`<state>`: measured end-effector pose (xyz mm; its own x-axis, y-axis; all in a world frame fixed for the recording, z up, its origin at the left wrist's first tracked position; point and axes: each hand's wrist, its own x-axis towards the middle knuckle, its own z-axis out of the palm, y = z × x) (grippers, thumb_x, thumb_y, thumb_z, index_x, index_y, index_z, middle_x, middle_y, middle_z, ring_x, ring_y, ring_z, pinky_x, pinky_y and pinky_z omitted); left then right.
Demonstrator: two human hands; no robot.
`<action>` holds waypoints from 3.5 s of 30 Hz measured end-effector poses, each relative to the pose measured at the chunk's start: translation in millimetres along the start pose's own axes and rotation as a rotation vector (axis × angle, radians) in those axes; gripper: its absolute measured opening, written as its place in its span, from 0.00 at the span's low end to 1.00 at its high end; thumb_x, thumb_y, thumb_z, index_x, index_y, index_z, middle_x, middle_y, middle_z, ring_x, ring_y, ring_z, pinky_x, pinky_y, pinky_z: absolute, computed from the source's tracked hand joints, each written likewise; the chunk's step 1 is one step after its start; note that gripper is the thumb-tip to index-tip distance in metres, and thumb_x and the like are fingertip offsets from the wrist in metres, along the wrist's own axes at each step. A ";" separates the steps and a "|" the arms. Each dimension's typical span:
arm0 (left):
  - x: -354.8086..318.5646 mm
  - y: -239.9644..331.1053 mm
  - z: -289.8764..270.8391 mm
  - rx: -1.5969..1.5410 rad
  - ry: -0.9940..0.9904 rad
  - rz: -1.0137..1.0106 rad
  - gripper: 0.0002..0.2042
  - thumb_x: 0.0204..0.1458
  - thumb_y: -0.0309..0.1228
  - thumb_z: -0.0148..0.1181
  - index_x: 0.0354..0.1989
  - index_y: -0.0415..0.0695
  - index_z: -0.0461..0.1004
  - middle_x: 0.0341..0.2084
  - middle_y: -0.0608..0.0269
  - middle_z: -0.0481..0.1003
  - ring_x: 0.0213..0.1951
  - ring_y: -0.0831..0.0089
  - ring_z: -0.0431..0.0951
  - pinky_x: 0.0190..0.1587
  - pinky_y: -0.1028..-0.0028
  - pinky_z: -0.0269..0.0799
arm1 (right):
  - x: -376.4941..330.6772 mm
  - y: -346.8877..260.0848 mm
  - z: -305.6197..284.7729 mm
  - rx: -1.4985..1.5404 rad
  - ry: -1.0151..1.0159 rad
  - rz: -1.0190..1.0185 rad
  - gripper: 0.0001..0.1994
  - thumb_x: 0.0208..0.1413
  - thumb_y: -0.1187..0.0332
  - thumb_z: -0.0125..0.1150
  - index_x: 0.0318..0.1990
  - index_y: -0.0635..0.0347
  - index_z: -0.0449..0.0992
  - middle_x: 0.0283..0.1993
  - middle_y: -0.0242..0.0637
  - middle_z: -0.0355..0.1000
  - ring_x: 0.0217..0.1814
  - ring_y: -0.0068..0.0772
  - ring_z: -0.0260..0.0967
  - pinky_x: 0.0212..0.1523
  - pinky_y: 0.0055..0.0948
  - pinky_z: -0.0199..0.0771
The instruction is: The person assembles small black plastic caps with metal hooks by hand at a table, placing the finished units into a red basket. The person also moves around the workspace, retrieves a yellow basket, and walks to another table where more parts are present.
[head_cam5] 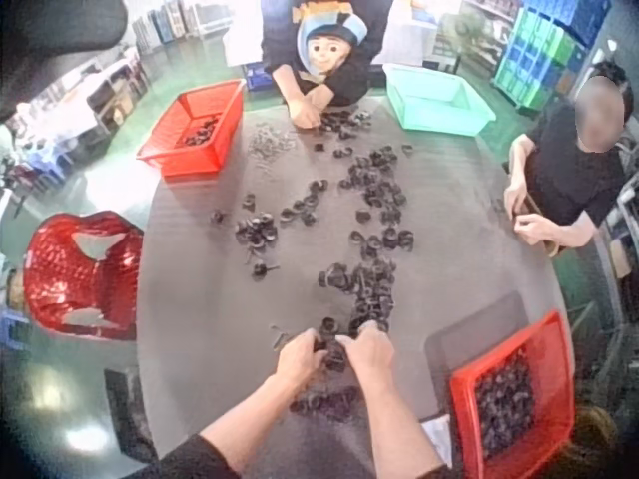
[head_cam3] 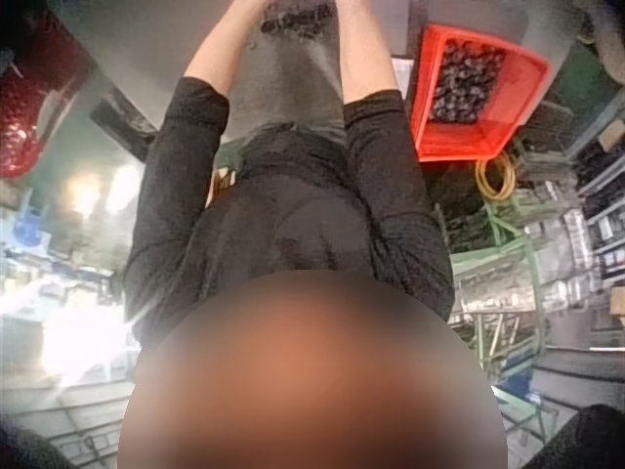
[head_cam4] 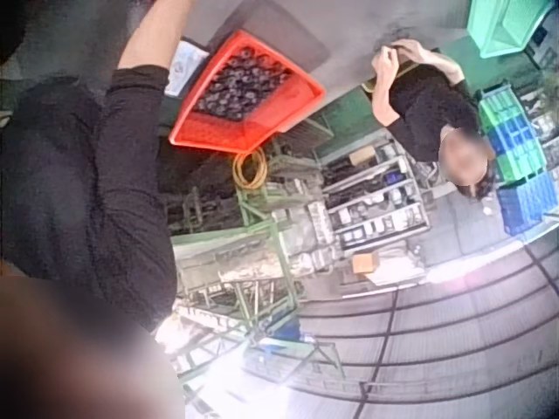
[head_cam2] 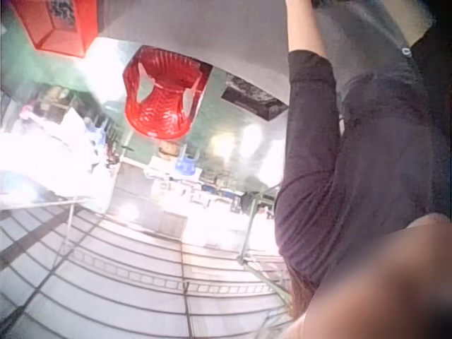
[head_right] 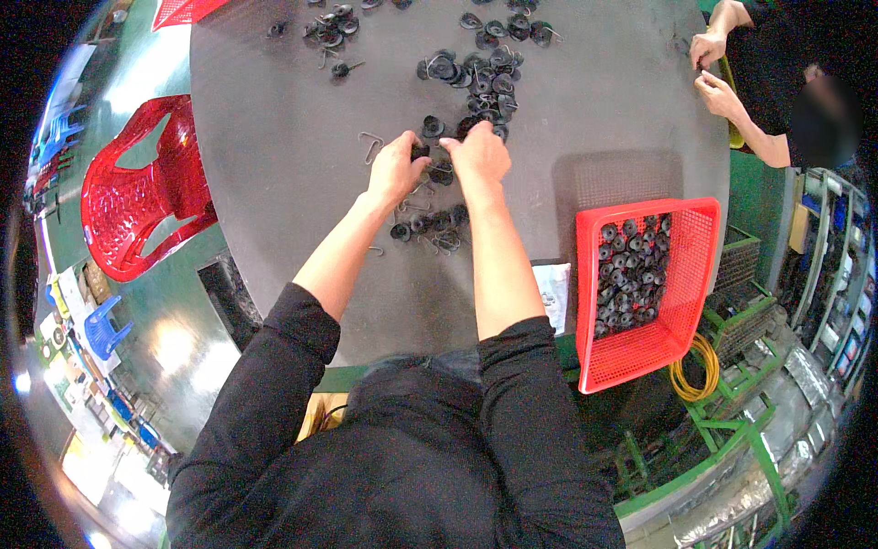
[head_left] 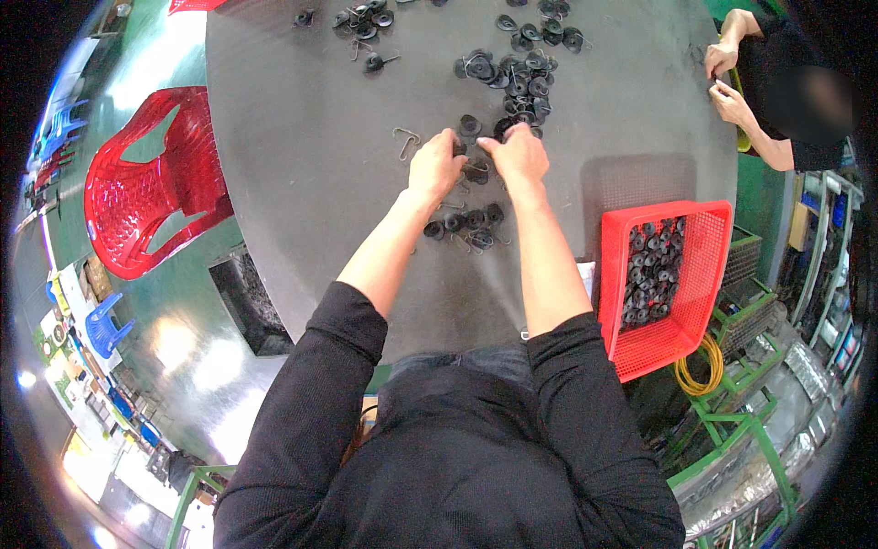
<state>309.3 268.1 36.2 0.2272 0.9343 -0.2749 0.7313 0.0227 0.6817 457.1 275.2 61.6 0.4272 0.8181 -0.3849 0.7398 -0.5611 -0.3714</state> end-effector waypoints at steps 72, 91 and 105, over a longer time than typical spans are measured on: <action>-114.0 -27.0 -31.8 -0.975 -0.307 -0.401 0.09 0.45 0.26 0.59 0.36 0.41 0.69 0.29 0.66 0.72 0.31 0.82 0.70 0.32 0.79 0.69 | -73.8 116.9 -10.4 1.099 -0.630 0.203 0.12 0.48 0.67 0.62 0.39 0.61 0.73 0.29 0.26 0.69 0.30 0.16 0.66 0.24 0.16 0.64; -152.2 -21.3 -56.0 -1.286 -0.608 -0.461 0.07 0.52 0.34 0.58 0.33 0.45 0.69 0.27 0.69 0.72 0.30 0.80 0.74 0.22 0.82 0.68 | -110.1 117.6 -10.0 0.751 -0.752 0.122 0.11 0.45 0.60 0.64 0.32 0.56 0.74 0.25 0.28 0.71 0.27 0.18 0.68 0.23 0.18 0.62; -183.1 -39.1 -13.1 -0.937 -0.164 -0.795 0.08 0.54 0.36 0.54 0.34 0.46 0.72 0.25 0.69 0.72 0.23 0.80 0.72 0.23 0.81 0.69 | -142.1 89.4 41.7 0.225 -0.203 0.030 0.11 0.41 0.60 0.65 0.31 0.53 0.75 0.30 0.39 0.75 0.36 0.39 0.73 0.36 0.38 0.71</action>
<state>230.7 100.8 68.7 0.0586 0.4909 -0.8692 -0.0232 0.8712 0.4904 440.9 103.6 47.9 0.3172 0.7718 -0.5510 0.5848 -0.6166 -0.5270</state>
